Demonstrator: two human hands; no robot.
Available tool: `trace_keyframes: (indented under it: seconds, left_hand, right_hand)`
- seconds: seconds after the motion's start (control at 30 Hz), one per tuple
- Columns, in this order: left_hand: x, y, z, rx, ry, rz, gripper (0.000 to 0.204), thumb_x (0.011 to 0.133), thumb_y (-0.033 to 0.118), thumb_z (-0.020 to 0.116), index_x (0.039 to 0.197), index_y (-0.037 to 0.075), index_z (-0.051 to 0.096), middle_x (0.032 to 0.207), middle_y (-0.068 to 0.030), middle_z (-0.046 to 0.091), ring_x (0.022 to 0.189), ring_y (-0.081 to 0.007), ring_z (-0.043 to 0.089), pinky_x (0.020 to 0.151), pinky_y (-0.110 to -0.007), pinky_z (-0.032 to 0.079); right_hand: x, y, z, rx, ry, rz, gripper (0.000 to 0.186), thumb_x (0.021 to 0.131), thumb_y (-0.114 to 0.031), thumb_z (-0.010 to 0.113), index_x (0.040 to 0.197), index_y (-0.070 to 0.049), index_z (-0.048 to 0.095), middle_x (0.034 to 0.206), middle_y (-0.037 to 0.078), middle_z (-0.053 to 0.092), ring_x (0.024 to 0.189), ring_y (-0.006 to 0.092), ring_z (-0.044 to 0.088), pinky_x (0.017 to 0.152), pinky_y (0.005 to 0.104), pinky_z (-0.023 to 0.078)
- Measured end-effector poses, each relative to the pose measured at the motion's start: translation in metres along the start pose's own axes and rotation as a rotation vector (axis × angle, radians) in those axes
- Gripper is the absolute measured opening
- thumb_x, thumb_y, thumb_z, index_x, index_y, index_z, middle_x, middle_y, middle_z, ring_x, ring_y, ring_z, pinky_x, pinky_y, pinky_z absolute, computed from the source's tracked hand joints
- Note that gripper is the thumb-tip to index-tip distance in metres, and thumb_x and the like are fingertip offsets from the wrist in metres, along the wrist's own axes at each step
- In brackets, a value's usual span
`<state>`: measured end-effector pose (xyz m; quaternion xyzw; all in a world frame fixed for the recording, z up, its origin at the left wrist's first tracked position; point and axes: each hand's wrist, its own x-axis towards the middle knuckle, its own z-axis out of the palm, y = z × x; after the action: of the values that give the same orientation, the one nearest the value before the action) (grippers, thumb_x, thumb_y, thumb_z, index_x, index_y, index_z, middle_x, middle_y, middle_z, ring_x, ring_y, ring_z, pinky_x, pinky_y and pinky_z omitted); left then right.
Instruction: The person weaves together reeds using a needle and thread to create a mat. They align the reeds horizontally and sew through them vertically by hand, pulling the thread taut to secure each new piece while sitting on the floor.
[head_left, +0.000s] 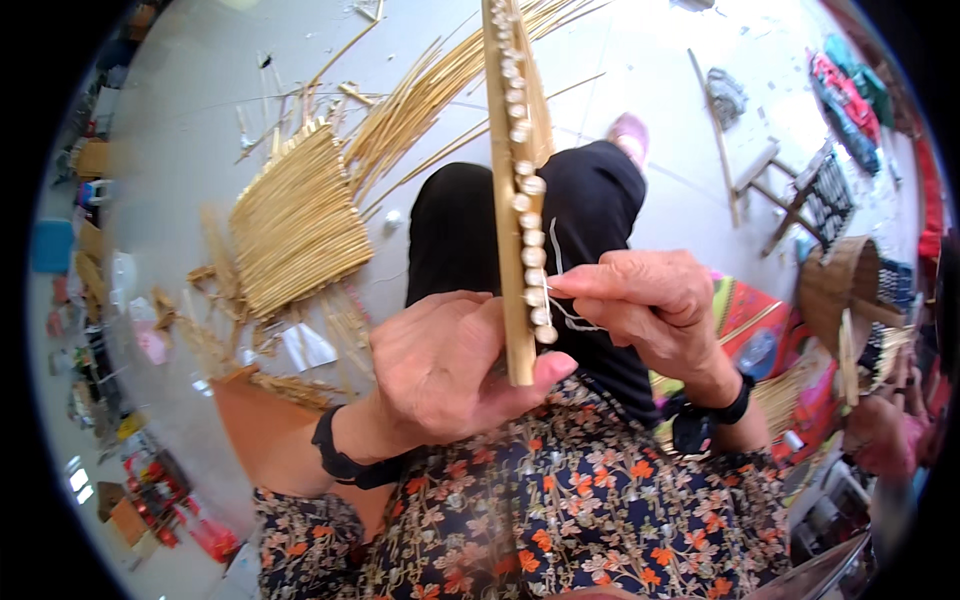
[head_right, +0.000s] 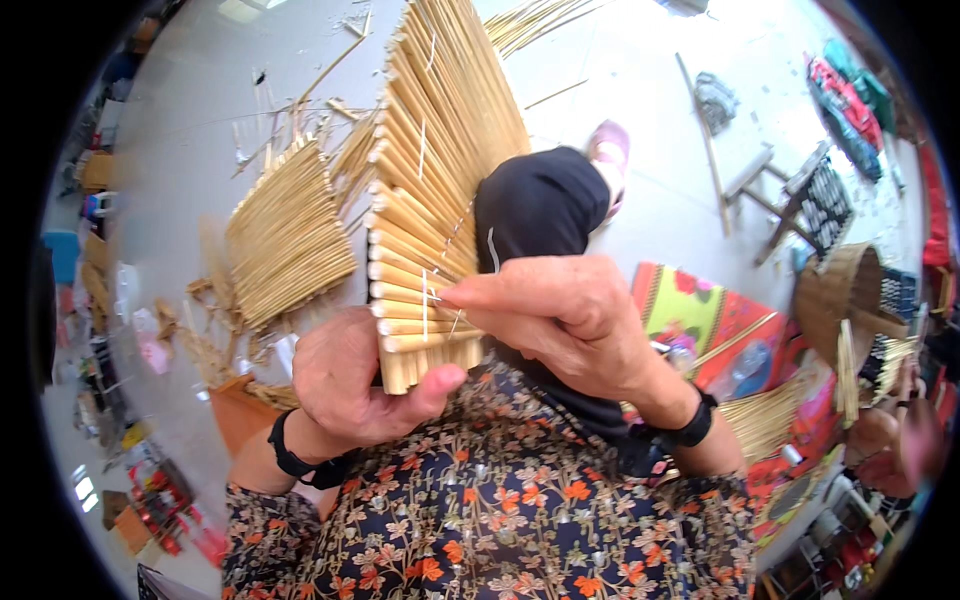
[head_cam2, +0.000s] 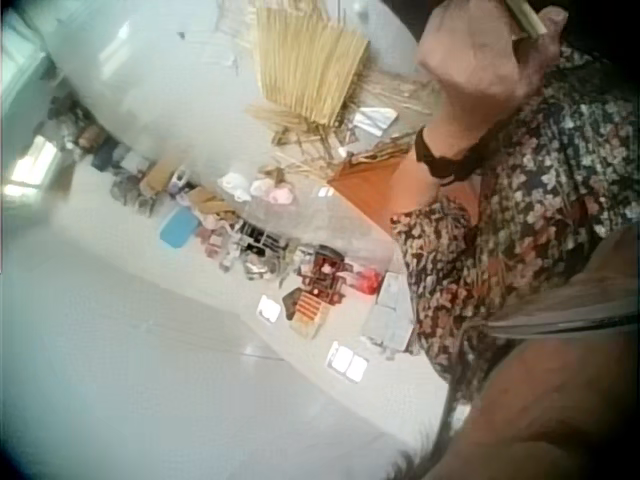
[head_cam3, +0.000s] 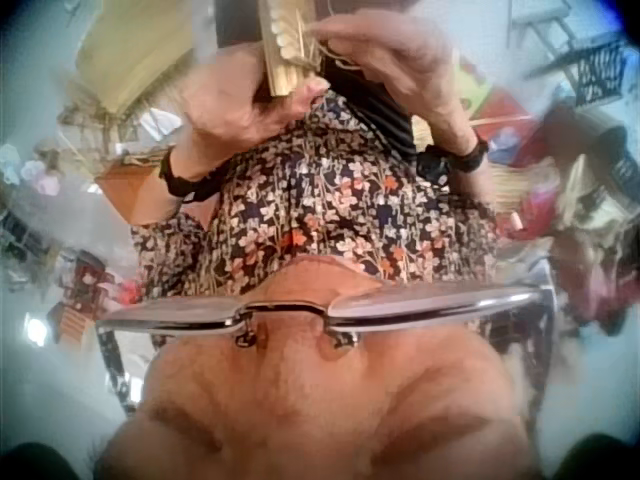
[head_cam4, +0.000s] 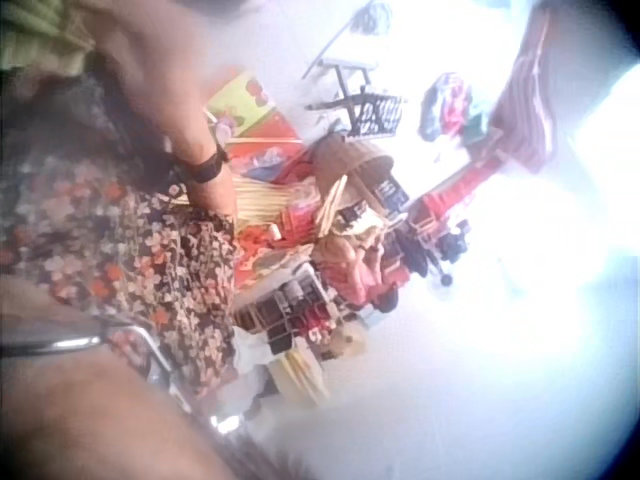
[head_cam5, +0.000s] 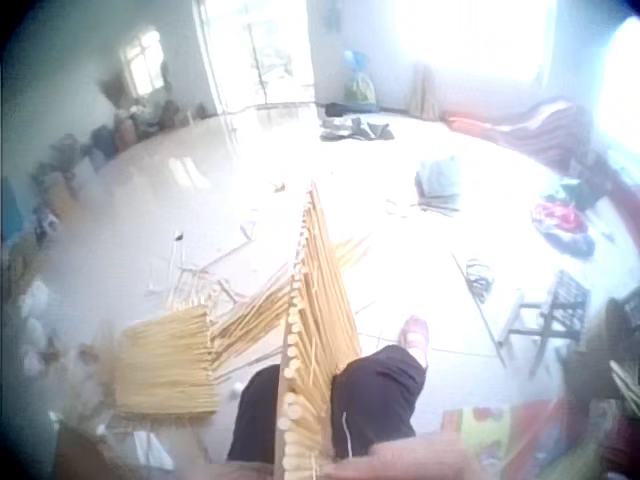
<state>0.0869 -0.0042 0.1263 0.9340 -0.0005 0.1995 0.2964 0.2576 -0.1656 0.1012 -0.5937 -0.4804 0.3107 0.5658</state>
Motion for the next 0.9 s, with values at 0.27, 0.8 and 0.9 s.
trace_keyframes:
  seconds: [0.27, 0.8, 0.9]
  left_hand:
    - [-0.008, -0.014, 0.066, -0.443, 0.303, 0.106, 0.065, 0.073, 0.018, 0.09, 0.125, -0.009, 0.062, 0.105, -0.0143, 0.061, 0.091, -0.029, 0.066, 0.087, -0.044, 0.062]
    - [0.0, -0.019, 0.066, -0.377, 0.426, 0.168, 0.048, 0.063, -0.003, 0.082, 0.11, -0.007, 0.072, 0.118, -0.0173, 0.064, 0.105, -0.0358, 0.067, 0.087, -0.041, 0.059]
    - [0.002, -0.014, 0.062, -0.405, 0.424, 0.108, 0.037, 0.073, 0.001, 0.076, 0.11, -0.003, 0.074, 0.117, -0.0144, 0.067, 0.11, -0.0325, 0.067, 0.088, -0.037, 0.061]
  right_hand:
    - [-0.026, 0.011, -0.014, 0.089, 0.244, 0.041, 0.032, 0.081, 0.013, 0.059, 0.108, 0.005, 0.075, 0.065, 0.004, 0.062, 0.05, 0.0086, 0.053, 0.046, 0.0235, 0.037]
    - [-0.035, -0.004, -0.023, -0.197, 0.309, 0.029, 0.033, 0.079, 0.019, 0.05, 0.099, 0.007, 0.073, 0.077, 0.011, 0.069, 0.057, 0.0112, 0.059, 0.051, 0.0243, 0.044]
    - [-0.034, -0.013, -0.015, -0.192, 0.377, 0.098, 0.029, 0.08, 0.019, 0.05, 0.095, 0.008, 0.072, 0.075, 0.009, 0.068, 0.054, 0.0109, 0.058, 0.05, 0.024, 0.042]
